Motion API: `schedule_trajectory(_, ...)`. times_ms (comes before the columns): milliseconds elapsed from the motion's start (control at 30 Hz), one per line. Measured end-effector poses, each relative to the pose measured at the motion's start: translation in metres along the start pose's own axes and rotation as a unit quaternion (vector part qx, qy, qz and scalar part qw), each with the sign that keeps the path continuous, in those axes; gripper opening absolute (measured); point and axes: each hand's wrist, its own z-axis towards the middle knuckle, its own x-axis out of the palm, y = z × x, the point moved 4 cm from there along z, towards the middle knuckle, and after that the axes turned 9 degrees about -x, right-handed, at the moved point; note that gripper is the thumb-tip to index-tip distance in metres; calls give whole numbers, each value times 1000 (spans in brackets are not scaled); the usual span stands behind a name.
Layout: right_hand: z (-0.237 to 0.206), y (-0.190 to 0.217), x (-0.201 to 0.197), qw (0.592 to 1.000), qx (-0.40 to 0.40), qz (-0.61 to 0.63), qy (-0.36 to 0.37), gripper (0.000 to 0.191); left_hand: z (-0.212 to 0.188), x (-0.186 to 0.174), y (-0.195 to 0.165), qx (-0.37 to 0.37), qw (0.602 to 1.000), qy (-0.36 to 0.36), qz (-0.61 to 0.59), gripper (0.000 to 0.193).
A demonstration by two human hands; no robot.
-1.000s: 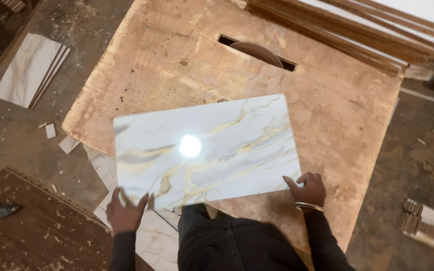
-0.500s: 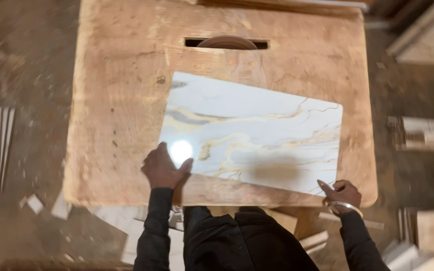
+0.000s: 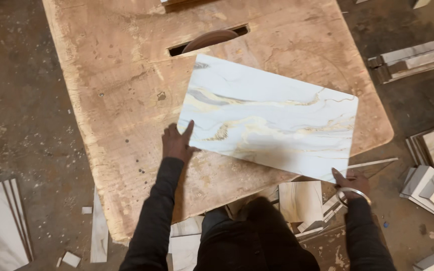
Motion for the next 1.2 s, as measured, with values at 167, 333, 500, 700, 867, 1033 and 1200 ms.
schedule_trajectory(167, -9, 9, 15, 995, 12, 81, -58, 55, 31, -22, 0, -15, 999, 36, 37, 94)
schedule_trajectory(333, -8, 8, 17, 997, -21, 8, -79, 61, 48, -33, -13, 21, 992, 16, 121, 96)
schedule_trajectory(500, -20, 0, 15, 995, -48, 28, -77, 53, 47, -33, -18, 55, 985, -7, 163, 88)
schedule_trajectory(700, -68, -17, 35, 975, 39, 203, -77, 41, 58, -35, -8, 27, 970, 102, 219, 103)
schedule_trajectory(867, -111, -25, 65, 959, 22, 259, -114, 35, 74, -48, 7, 63, 962, 101, 245, 106)
schedule_trajectory(1033, -173, -25, 109, 970, 129, 208, -12, 37, 103, -60, 41, 54, 958, 154, 236, 103)
schedule_trajectory(1200, -231, 0, 169, 940, 217, 248, 93, 40, 139, -68, 76, 75, 947, 204, 238, 103)
